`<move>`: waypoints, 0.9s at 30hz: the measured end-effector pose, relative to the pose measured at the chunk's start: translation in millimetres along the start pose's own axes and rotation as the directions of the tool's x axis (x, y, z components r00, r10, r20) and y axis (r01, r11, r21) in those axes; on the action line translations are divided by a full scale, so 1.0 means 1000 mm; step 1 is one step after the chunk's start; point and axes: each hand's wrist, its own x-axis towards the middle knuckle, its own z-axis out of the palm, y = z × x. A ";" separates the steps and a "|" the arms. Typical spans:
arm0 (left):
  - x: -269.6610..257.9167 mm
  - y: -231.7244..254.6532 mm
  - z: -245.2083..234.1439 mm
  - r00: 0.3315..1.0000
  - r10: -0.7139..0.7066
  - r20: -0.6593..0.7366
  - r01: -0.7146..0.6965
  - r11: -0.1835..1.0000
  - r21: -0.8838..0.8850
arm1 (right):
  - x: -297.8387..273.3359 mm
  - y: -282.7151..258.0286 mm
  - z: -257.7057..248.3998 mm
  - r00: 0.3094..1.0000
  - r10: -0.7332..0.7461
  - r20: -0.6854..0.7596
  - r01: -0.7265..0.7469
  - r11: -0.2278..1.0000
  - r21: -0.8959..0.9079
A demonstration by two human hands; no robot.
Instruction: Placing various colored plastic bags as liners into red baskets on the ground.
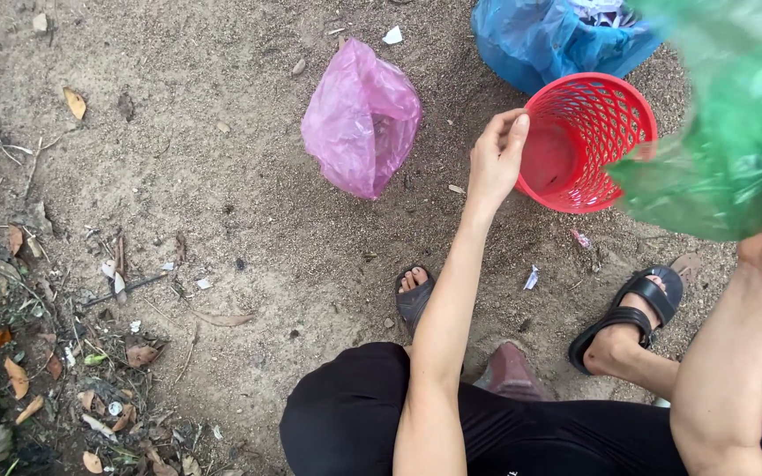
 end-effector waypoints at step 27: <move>0.030 -0.132 -0.016 0.799 -0.543 0.259 0.501 0.362 -0.786 | 0.015 0.026 0.105 0.947 0.320 -0.016 -0.288 0.830 -0.478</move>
